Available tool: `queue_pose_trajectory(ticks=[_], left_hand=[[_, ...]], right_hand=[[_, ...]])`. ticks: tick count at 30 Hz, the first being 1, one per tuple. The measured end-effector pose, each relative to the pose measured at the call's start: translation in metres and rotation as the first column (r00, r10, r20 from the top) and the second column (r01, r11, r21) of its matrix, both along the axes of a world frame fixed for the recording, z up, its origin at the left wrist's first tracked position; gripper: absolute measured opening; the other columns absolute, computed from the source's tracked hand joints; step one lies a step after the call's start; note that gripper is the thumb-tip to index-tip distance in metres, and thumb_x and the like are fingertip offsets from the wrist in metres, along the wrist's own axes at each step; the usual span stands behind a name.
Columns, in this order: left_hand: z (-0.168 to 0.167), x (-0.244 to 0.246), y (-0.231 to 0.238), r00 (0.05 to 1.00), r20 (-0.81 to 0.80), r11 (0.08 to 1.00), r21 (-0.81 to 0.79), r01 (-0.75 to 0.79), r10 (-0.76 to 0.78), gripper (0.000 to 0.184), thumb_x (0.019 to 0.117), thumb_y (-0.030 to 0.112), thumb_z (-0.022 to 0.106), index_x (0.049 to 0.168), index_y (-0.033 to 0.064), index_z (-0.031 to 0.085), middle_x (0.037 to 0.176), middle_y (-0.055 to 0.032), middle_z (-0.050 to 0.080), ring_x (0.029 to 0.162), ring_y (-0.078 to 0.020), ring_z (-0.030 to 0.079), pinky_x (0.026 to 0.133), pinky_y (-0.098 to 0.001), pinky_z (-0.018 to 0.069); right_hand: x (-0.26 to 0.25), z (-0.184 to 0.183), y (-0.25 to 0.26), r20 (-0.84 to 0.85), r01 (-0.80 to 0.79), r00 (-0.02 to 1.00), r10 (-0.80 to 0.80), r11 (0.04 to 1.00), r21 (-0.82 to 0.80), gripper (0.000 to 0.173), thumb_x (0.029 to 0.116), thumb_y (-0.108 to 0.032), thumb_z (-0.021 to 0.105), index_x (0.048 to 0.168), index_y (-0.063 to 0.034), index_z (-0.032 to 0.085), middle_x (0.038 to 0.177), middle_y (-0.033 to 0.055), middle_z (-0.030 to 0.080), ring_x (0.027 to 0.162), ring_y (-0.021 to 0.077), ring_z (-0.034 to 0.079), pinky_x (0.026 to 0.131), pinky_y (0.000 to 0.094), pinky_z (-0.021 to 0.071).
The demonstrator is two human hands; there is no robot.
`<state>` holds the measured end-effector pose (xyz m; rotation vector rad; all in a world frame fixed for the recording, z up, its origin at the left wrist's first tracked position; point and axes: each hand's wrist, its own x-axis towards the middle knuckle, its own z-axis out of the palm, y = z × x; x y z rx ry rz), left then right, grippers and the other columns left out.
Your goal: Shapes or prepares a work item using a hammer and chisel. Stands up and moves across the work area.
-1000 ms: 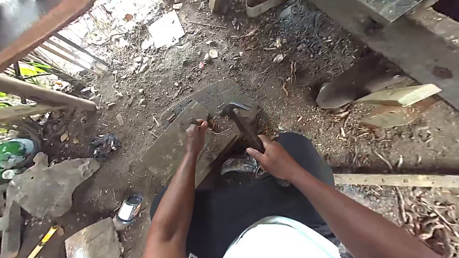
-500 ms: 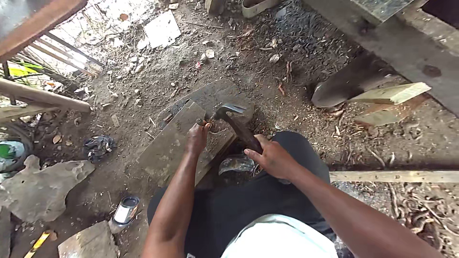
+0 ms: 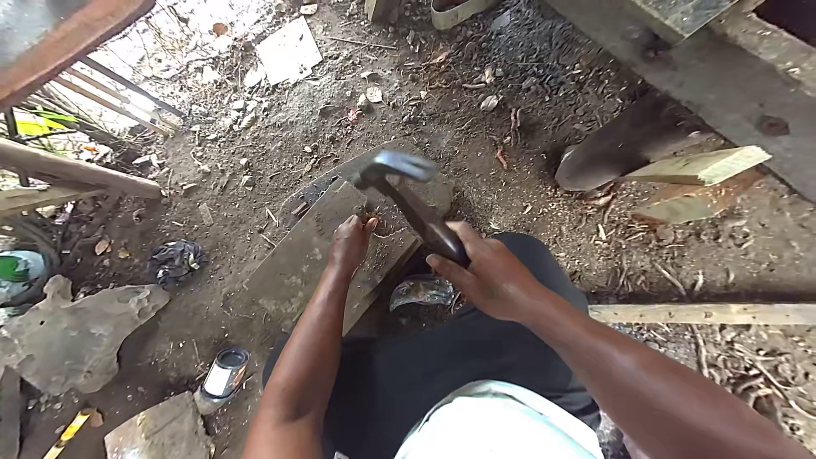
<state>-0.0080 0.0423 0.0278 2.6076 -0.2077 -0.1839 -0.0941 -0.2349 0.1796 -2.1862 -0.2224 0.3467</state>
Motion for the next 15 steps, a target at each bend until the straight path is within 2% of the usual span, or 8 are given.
queue_pose_trajectory(ticks=[3,5,6,8,9,10,12,15], left_hand=[[0.005,-0.001,-0.004,1.000,-0.001,1.000,0.016,0.011,-0.011,0.037,0.1080,0.033,0.053,0.102,-0.0004,0.069,0.098,-0.0180,0.070,0.093,-0.0355,0.071,0.086,-0.0575,0.0574],[0.004,0.000,-0.004,1.000,0.022,1.000,0.022,0.020,-0.021,0.036,0.1082,0.034,0.053,0.105,0.0016,0.069,0.101,-0.0169,0.072,0.094,-0.0345,0.072,0.086,-0.0572,0.0584],[0.003,0.001,-0.004,1.000,0.019,1.000,0.022,0.020,-0.020,0.036,0.1082,0.033,0.053,0.106,0.0017,0.069,0.101,-0.0170,0.072,0.094,-0.0347,0.072,0.086,-0.0575,0.0583],[-0.001,-0.003,-0.004,1.000,-0.027,0.999,0.032,0.017,-0.016,0.035,0.1084,0.034,0.052,0.110,0.0039,0.070,0.106,-0.0164,0.072,0.098,-0.0344,0.072,0.088,-0.0581,0.0573],[-0.003,-0.007,-0.003,0.998,-0.068,0.999,0.035,0.015,-0.013,0.034,0.1082,0.034,0.052,0.115,0.0067,0.071,0.111,-0.0157,0.072,0.102,-0.0341,0.071,0.092,-0.0587,0.0566],[-0.001,-0.004,-0.003,0.995,-0.099,0.999,0.039,0.007,-0.003,0.034,0.1082,0.035,0.051,0.120,0.0082,0.070,0.116,-0.0158,0.071,0.107,-0.0345,0.070,0.095,-0.0591,0.0555],[0.001,0.004,-0.004,0.993,-0.120,0.999,0.030,-0.017,0.020,0.035,0.1089,0.033,0.050,0.123,0.0062,0.069,0.118,-0.0189,0.071,0.109,-0.0377,0.069,0.097,-0.0605,0.0538],[-0.006,0.001,-0.006,0.994,-0.100,0.999,0.027,-0.027,0.030,0.035,0.1089,0.034,0.050,0.123,0.0064,0.067,0.114,-0.0189,0.071,0.106,-0.0381,0.070,0.095,-0.0613,0.0549]], right_hand=[[0.000,0.039,0.010,0.392,0.070,0.910,-0.133,0.983,0.171,0.041,0.1024,-0.039,0.061,0.129,-0.0077,0.055,0.075,-0.0059,0.062,0.058,0.0013,0.059,0.050,0.0238,0.0544],[0.005,0.029,0.017,0.463,0.073,0.875,-0.142,0.984,0.163,0.038,0.1019,-0.035,0.062,0.126,-0.0065,0.052,0.076,-0.0043,0.062,0.059,0.0034,0.060,0.050,0.0258,0.0562],[0.008,0.009,0.018,0.400,0.060,0.913,-0.077,0.997,0.057,0.039,0.1019,-0.037,0.062,0.126,-0.0067,0.053,0.075,-0.0017,0.063,0.059,0.0089,0.062,0.051,0.0320,0.0570],[0.021,-0.027,0.016,-0.037,-0.143,0.990,0.138,0.956,-0.256,0.044,0.1037,-0.045,0.056,0.131,-0.0106,0.051,0.083,0.0094,0.067,0.075,0.0279,0.070,0.069,0.0511,0.0586],[0.025,-0.036,0.016,-0.217,-0.234,0.960,0.175,0.928,-0.290,0.048,0.1041,-0.047,0.055,0.136,-0.0111,0.050,0.092,0.0138,0.069,0.087,0.0332,0.071,0.079,0.0557,0.0576],[0.030,-0.036,0.015,-0.272,-0.269,0.944,0.188,0.915,-0.300,0.051,0.1043,-0.047,0.054,0.140,-0.0112,0.049,0.098,0.0166,0.070,0.094,0.0361,0.071,0.084,0.0579,0.0567],[0.036,-0.019,0.013,-0.186,-0.219,0.968,0.171,0.935,-0.278,0.051,0.1041,-0.047,0.055,0.141,-0.0120,0.053,0.093,0.0157,0.071,0.088,0.0349,0.072,0.080,0.0573,0.0575],[0.028,0.006,0.011,0.054,-0.045,0.997,0.054,0.985,-0.166,0.047,0.1020,-0.048,0.059,0.135,-0.0159,0.056,0.078,0.0035,0.067,0.067,0.0213,0.066,0.061,0.0476,0.0574]])
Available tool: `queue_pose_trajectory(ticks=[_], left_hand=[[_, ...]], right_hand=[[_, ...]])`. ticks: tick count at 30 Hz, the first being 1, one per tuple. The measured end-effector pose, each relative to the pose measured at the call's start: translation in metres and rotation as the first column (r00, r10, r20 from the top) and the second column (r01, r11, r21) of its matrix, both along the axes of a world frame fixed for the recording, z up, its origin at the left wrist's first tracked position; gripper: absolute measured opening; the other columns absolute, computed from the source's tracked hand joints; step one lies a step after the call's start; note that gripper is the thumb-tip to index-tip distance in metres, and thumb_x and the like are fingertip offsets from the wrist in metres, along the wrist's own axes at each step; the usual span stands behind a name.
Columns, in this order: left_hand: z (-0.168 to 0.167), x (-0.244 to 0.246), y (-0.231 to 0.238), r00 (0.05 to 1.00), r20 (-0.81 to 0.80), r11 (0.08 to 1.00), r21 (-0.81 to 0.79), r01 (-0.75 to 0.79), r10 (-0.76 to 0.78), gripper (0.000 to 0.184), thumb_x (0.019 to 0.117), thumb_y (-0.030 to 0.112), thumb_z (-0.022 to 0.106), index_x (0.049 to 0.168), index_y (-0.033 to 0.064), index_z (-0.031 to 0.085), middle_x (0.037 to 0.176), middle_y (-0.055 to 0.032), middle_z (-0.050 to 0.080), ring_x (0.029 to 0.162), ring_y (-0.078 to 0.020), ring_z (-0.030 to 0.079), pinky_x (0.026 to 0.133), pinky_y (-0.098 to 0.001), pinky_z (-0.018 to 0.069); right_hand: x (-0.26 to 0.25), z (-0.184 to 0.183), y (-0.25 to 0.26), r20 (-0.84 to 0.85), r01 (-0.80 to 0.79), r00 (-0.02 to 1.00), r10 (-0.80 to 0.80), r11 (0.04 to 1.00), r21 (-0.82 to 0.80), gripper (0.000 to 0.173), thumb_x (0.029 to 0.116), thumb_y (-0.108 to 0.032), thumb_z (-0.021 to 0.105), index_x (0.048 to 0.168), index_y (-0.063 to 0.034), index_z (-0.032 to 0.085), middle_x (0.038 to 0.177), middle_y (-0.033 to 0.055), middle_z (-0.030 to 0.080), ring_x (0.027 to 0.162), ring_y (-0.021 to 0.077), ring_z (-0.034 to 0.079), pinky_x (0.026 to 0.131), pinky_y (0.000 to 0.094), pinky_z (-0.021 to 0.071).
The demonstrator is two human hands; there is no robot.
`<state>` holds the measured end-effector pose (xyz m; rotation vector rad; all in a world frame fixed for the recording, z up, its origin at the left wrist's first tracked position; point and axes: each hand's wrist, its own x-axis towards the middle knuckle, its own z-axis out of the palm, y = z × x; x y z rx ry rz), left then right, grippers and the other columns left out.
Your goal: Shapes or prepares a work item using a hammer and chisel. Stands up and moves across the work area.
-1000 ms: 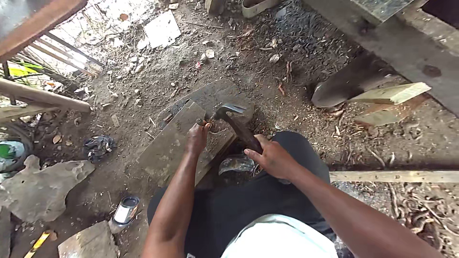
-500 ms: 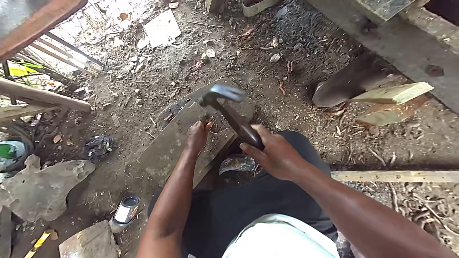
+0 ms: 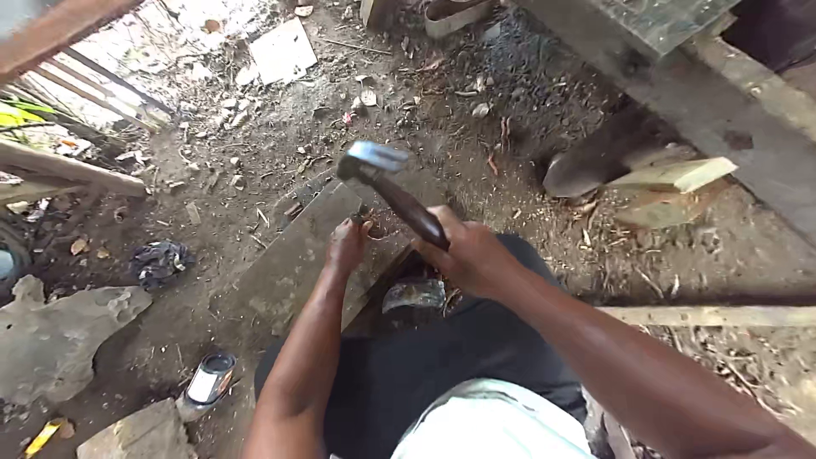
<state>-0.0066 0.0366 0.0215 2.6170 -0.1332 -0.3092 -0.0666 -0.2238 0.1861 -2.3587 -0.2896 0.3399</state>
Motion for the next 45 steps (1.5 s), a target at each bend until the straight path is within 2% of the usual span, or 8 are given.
queue_pose_trajectory(ticks=[5,9,13,20,26,31,37,45], left_hand=[[-0.004,0.022,0.007,0.954,-0.153,0.896,-0.332,-0.294,0.256,0.040,0.1109,0.028,0.046,0.127,-0.0040,0.062,0.111,-0.0199,0.072,0.104,-0.0304,0.072,0.097,-0.0510,0.0569],[0.026,0.042,0.034,0.724,-0.283,0.268,-0.795,-0.544,0.629,0.037,0.1118,0.029,0.037,0.125,-0.0034,0.050,0.093,-0.0133,0.072,0.085,-0.0241,0.075,0.081,-0.0453,0.0637],[0.055,0.030,0.095,0.774,0.026,0.677,-0.503,-0.536,0.633,0.024,0.1037,0.017,0.045,0.115,0.0037,0.062,0.075,-0.0050,0.063,0.063,-0.0170,0.064,0.062,-0.0414,0.0583],[-0.023,-0.005,0.214,0.909,-0.153,0.866,0.397,-0.303,0.388,0.043,0.1100,0.037,0.043,0.144,0.0173,0.059,0.136,-0.0231,0.063,0.130,-0.0460,0.057,0.108,-0.0715,0.0386],[-0.040,-0.030,0.231,0.925,-0.184,0.919,0.283,-0.274,0.332,0.057,0.1100,0.051,0.035,0.129,0.0049,0.063,0.120,-0.0249,0.069,0.117,-0.0427,0.065,0.101,-0.0663,0.0472],[-0.044,-0.064,0.240,0.861,-0.137,0.853,0.283,-0.439,0.489,0.071,0.1012,0.070,0.040,0.109,0.0052,0.070,0.100,-0.0222,0.071,0.099,-0.0414,0.070,0.086,-0.0675,0.0514],[0.023,-0.079,0.259,0.879,-0.060,0.871,0.183,-0.456,0.473,0.066,0.1028,0.063,0.045,0.108,0.0018,0.068,0.091,-0.0224,0.069,0.090,-0.0427,0.068,0.080,-0.0685,0.0499],[0.146,-0.097,0.239,0.928,-0.062,0.926,0.106,-0.361,0.369,0.071,0.0994,0.067,0.045,0.103,-0.0003,0.066,0.082,-0.0196,0.066,0.078,-0.0376,0.067,0.073,-0.0633,0.0512]], right_hand=[[-0.002,0.004,-0.005,0.110,0.121,0.982,-0.153,0.961,0.248,0.042,0.1013,-0.047,0.061,0.130,-0.0171,0.054,0.073,-0.0038,0.065,0.055,0.0092,0.063,0.051,0.0344,0.0580],[0.017,-0.040,-0.012,-0.123,0.255,0.964,-0.238,0.954,0.160,0.049,0.1003,-0.047,0.063,0.141,-0.0213,0.054,0.082,0.0058,0.069,0.062,0.0199,0.067,0.061,0.0466,0.0600],[0.056,-0.100,-0.001,-0.143,0.248,0.955,-0.261,0.963,-0.104,0.057,0.0995,-0.036,0.061,0.154,-0.0232,0.049,0.103,0.0174,0.073,0.089,0.0390,0.071,0.076,0.0657,0.0542],[0.104,-0.170,0.052,-0.206,0.191,0.949,-0.239,0.954,-0.229,0.066,0.0945,-0.031,0.065,0.157,-0.0287,0.045,0.129,0.0161,0.067,0.112,0.0380,0.067,0.089,0.0622,0.0541],[0.120,-0.208,0.077,-0.147,0.172,0.962,-0.229,0.931,-0.322,0.068,0.0980,-0.028,0.064,0.161,-0.0309,0.037,0.135,0.0225,0.059,0.115,0.0417,0.064,0.090,0.0614,0.0542],[0.094,-0.214,0.106,0.291,0.157,0.951,-0.101,0.972,-0.174,0.034,0.1003,-0.028,0.056,0.125,-0.0126,0.073,0.130,0.0140,0.066,0.125,0.0316,0.061,0.105,0.0502,0.0498],[0.082,-0.145,0.139,-0.186,-0.245,0.958,0.216,0.957,-0.153,0.072,0.1015,-0.070,0.039,0.152,-0.0205,0.053,0.137,0.0084,0.067,0.128,0.0270,0.061,0.114,0.0588,0.0385],[0.036,-0.016,0.147,-0.123,-0.003,0.992,-0.002,0.999,-0.043,0.035,0.1065,-0.038,0.055,0.107,-0.0062,0.069,0.092,0.0140,0.071,0.088,0.0328,0.071,0.077,0.0574,0.0566]])
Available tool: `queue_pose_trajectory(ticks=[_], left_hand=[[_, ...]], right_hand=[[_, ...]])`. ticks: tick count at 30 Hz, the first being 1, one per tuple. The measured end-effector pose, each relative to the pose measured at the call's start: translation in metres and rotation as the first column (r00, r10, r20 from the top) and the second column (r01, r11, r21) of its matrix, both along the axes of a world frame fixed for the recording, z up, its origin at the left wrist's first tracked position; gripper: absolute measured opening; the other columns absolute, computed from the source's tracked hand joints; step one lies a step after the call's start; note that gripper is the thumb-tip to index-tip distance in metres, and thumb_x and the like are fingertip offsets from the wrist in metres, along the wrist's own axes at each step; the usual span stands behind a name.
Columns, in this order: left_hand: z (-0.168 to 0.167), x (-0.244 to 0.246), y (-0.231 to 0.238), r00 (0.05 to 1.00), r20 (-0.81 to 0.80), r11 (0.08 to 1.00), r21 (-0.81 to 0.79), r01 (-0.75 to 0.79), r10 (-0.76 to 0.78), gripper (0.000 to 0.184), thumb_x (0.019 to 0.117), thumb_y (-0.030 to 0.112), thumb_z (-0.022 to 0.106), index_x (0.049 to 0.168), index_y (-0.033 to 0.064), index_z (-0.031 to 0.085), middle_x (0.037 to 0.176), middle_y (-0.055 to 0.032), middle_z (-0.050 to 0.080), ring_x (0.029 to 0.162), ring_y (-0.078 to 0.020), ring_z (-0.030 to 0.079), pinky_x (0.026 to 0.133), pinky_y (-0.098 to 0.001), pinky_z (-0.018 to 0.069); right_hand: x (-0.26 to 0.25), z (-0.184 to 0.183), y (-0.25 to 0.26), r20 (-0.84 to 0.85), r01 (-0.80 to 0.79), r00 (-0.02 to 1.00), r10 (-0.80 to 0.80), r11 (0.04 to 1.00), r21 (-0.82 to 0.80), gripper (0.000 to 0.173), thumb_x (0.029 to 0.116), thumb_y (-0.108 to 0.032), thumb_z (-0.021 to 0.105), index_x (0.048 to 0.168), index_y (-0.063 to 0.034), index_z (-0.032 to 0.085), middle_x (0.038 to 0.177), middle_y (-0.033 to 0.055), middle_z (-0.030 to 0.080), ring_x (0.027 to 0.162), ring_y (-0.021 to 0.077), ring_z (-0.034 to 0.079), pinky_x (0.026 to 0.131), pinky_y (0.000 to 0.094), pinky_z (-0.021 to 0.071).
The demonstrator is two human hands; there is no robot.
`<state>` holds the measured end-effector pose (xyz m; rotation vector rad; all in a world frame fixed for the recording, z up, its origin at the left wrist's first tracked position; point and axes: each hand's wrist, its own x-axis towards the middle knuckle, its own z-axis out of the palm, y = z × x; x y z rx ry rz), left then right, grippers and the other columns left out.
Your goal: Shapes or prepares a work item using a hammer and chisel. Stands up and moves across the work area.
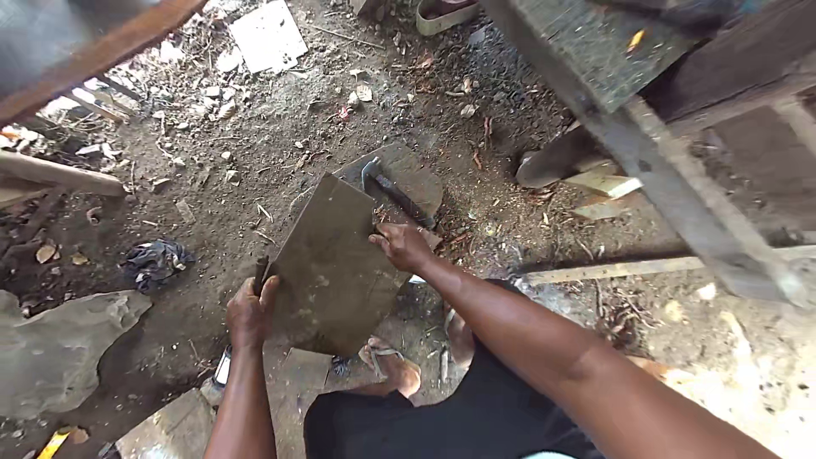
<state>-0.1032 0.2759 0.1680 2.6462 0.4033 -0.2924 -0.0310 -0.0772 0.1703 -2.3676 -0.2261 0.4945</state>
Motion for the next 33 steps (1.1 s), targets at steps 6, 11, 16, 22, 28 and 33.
queue_pose_trajectory(ticks=[6,11,16,22,28,33], left_hand=[[0.138,0.000,-0.031,0.949,-0.259,0.953,-0.284,0.104,-0.180,0.058,0.0970,0.058,0.060,0.114,0.0026,0.068,0.087,-0.0175,0.069,0.081,-0.0329,0.067,0.076,-0.0634,0.0530],[0.233,-0.020,-0.088,0.936,-0.321,0.885,-0.465,-0.026,-0.141,0.056,0.0962,0.057,0.059,0.104,0.0025,0.069,0.077,-0.0084,0.063,0.067,-0.0201,0.060,0.063,-0.0474,0.0524],[0.266,-0.023,-0.186,0.953,-0.281,0.794,-0.602,-0.084,-0.112,0.043,0.0997,0.045,0.063,0.102,0.0028,0.069,0.080,-0.0048,0.063,0.072,-0.0136,0.059,0.070,-0.0387,0.0520],[0.282,-0.026,-0.324,0.958,-0.267,0.709,-0.695,-0.115,-0.106,0.040,0.1022,0.040,0.063,0.108,0.0001,0.070,0.090,-0.0110,0.070,0.083,-0.0179,0.067,0.080,-0.0422,0.0567],[0.282,-0.075,-0.445,0.937,-0.346,0.640,-0.732,-0.235,-0.052,0.039,0.1032,0.035,0.063,0.118,-0.0014,0.067,0.100,-0.0146,0.072,0.092,-0.0204,0.071,0.085,-0.0427,0.0596],[0.281,-0.130,-0.561,0.882,-0.450,0.575,-0.762,-0.299,-0.138,0.040,0.1068,0.030,0.056,0.128,-0.0039,0.059,0.109,-0.0182,0.071,0.098,-0.0232,0.071,0.090,-0.0451,0.0602]], right_hand=[[-0.026,0.126,-0.033,0.095,0.188,0.978,-0.188,0.982,0.005,0.034,0.1047,-0.037,0.057,0.119,-0.0128,0.076,0.106,0.0082,0.077,0.097,0.0273,0.073,0.086,0.0555,0.0573],[-0.048,0.245,-0.079,0.174,0.223,0.964,-0.201,0.967,-0.123,0.034,0.1060,-0.035,0.052,0.118,-0.0141,0.076,0.119,0.0031,0.075,0.115,0.0215,0.068,0.107,0.0490,0.0473],[-0.140,0.327,-0.148,0.342,0.516,0.791,-0.508,0.854,0.075,0.028,0.1004,-0.035,0.064,0.104,-0.0096,0.076,0.098,0.0037,0.076,0.095,0.0139,0.073,0.090,0.0359,0.0602],[-0.296,0.333,-0.226,-0.504,0.815,0.450,-0.737,0.570,-0.104,0.057,0.1053,-0.054,0.049,0.101,-0.0022,0.071,0.088,0.0131,0.071,0.082,0.0271,0.070,0.079,0.0499,0.0577],[-0.337,0.293,-0.227,-0.879,0.879,-0.208,-0.430,-0.476,0.025,0.066,0.1072,-0.059,0.039,0.150,-0.0079,0.041,0.119,0.0208,0.068,0.099,0.0334,0.072,0.084,0.0516,0.0603],[-0.302,0.285,-0.334,-0.517,0.710,-0.579,-0.631,-0.701,0.061,0.058,0.1053,-0.053,0.050,0.136,-0.0048,0.057,0.121,0.0173,0.068,0.110,0.0284,0.068,0.094,0.0538,0.0561]])
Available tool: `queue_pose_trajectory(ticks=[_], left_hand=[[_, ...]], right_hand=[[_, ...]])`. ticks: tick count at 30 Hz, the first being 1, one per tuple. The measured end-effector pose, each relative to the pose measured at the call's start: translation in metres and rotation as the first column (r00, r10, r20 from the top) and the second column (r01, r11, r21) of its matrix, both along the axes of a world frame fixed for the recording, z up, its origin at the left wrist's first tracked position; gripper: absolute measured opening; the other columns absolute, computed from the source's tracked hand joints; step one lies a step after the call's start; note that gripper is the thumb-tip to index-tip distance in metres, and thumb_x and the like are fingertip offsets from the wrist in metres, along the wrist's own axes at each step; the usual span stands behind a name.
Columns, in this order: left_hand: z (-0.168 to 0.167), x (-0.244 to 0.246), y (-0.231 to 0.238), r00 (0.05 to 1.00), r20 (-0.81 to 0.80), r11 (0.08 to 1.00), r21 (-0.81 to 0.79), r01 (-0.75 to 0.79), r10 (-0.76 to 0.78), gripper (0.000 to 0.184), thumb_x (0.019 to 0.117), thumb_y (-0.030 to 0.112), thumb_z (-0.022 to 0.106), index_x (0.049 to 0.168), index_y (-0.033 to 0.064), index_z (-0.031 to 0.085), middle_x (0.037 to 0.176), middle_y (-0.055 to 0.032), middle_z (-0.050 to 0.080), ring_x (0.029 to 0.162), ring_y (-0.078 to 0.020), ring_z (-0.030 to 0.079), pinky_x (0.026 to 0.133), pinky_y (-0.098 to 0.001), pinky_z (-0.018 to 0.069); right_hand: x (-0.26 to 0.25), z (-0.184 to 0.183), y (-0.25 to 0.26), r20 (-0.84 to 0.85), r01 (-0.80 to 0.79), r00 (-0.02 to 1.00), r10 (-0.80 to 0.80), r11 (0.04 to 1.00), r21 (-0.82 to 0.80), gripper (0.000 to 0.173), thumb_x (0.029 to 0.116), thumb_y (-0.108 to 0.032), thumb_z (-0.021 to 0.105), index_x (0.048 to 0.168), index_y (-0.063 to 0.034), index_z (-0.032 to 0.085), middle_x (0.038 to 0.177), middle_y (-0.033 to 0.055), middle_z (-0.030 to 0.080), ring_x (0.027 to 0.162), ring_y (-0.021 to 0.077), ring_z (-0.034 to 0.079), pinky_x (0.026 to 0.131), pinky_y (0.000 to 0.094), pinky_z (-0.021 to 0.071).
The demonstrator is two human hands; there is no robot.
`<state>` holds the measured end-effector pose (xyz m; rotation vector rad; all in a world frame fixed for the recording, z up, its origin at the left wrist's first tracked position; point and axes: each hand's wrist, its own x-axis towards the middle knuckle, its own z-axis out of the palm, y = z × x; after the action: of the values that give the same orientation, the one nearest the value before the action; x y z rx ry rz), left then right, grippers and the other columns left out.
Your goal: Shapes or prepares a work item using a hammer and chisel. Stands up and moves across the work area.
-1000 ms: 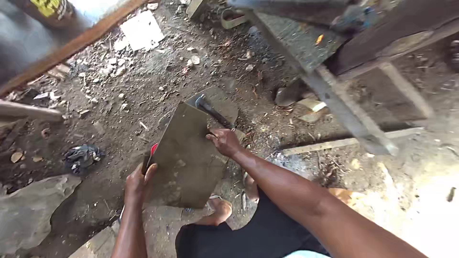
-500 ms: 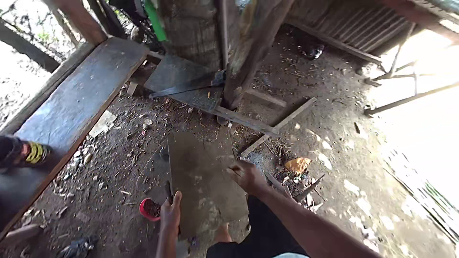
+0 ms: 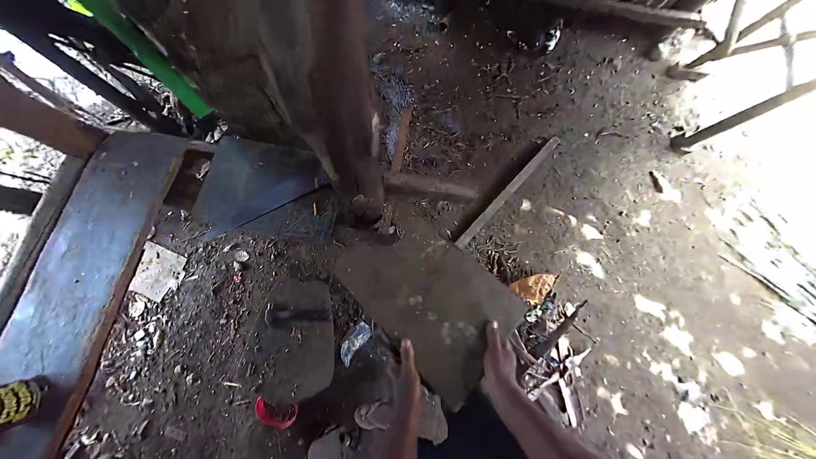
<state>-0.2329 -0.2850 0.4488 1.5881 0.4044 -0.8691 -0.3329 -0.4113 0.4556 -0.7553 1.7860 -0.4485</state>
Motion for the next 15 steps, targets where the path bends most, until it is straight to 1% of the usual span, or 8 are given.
queue_pose_trajectory(ticks=[1,2,3,5,8,11,13,15], left_hand=[[-0.008,-0.006,-0.026,0.999,-0.037,0.999,-0.040,-0.004,0.002,0.039,0.1082,0.032,0.053,0.124,-0.0031,0.061,0.102,-0.0165,0.071,0.090,-0.0220,0.072,0.083,-0.0431,0.0618],[-0.017,-0.010,-0.050,0.997,-0.074,0.998,-0.061,-0.008,0.004,0.038,0.1090,0.033,0.051,0.115,-0.0025,0.063,0.089,-0.0139,0.071,0.075,-0.0198,0.070,0.070,-0.0389,0.0622],[-0.025,-0.014,-0.071,0.992,-0.123,0.998,-0.069,-0.006,-0.002,0.040,0.1101,0.035,0.048,0.108,-0.0022,0.063,0.076,-0.0110,0.066,0.059,-0.0166,0.064,0.055,-0.0333,0.0580],[-0.043,-0.021,-0.097,0.972,-0.231,0.996,-0.093,0.015,-0.037,0.041,0.1107,0.036,0.047,0.103,-0.0011,0.061,0.063,-0.0078,0.057,0.046,-0.0144,0.053,0.044,-0.0287,0.0488],[-0.059,-0.026,-0.120,0.944,-0.306,0.982,-0.174,0.072,-0.123,0.035,0.1097,0.034,0.050,0.111,0.0004,0.058,0.060,-0.0057,0.052,0.045,-0.0128,0.048,0.044,-0.0272,0.0459],[-0.065,-0.024,-0.136,0.944,-0.287,0.976,-0.190,0.111,-0.163,0.037,0.1086,0.034,0.052,0.103,-0.0006,0.063,0.060,-0.0056,0.052,0.046,-0.0118,0.046,0.045,-0.0265,0.0432],[-0.075,-0.003,-0.159,0.947,-0.230,0.973,-0.109,0.205,-0.226,0.041,0.1085,0.039,0.052,0.106,0.0000,0.065,0.066,-0.0073,0.058,0.046,-0.0124,0.048,0.045,-0.0275,0.0438],[-0.083,0.027,-0.176,0.913,-0.208,0.934,0.001,0.358,-0.350,0.044,0.1098,0.043,0.047,0.118,0.0026,0.064,0.082,-0.0077,0.070,0.049,-0.0106,0.051,0.047,-0.0262,0.0453]], right_hand=[[0.003,-0.006,-0.035,-0.102,-0.060,0.993,0.051,0.994,-0.089,0.057,0.1053,-0.052,0.051,0.131,-0.0023,0.061,0.117,0.0191,0.069,0.108,0.0295,0.068,0.094,0.0546,0.0543],[0.005,-0.011,-0.071,-0.175,-0.133,0.979,0.105,0.979,-0.156,0.056,0.1056,-0.051,0.051,0.126,-0.0008,0.065,0.111,0.0199,0.070,0.104,0.0302,0.068,0.092,0.0553,0.0536],[0.006,-0.015,-0.102,-0.212,-0.211,0.963,0.169,0.958,-0.196,0.054,0.1059,-0.049,0.052,0.124,-0.0013,0.066,0.110,0.0190,0.070,0.104,0.0290,0.068,0.093,0.0545,0.0530],[0.006,-0.027,-0.151,-0.212,-0.310,0.942,0.260,0.917,-0.252,0.050,0.1052,-0.048,0.054,0.125,-0.0032,0.067,0.112,0.0145,0.071,0.106,0.0233,0.068,0.095,0.0489,0.0537],[0.006,-0.033,-0.200,-0.143,-0.344,0.938,0.314,0.890,-0.299,0.046,0.1056,-0.043,0.056,0.129,-0.0050,0.066,0.115,0.0087,0.072,0.106,0.0140,0.068,0.097,0.0386,0.0551],[0.008,-0.044,-0.226,-0.091,-0.347,0.938,0.335,0.889,-0.299,0.042,0.1062,-0.042,0.055,0.125,-0.0053,0.066,0.110,0.0053,0.072,0.101,0.0091,0.069,0.092,0.0331,0.0571],[0.028,-0.068,-0.256,-0.131,-0.418,0.909,0.396,0.869,-0.267,0.046,0.1056,-0.046,0.054,0.123,-0.0057,0.068,0.108,0.0075,0.073,0.100,0.0130,0.069,0.092,0.0385,0.0569],[0.061,-0.097,-0.289,-0.232,-0.532,0.840,0.490,0.827,-0.181,0.054,0.1052,-0.052,0.051,0.121,-0.0026,0.068,0.109,0.0167,0.070,0.104,0.0258,0.068,0.094,0.0509,0.0533]])
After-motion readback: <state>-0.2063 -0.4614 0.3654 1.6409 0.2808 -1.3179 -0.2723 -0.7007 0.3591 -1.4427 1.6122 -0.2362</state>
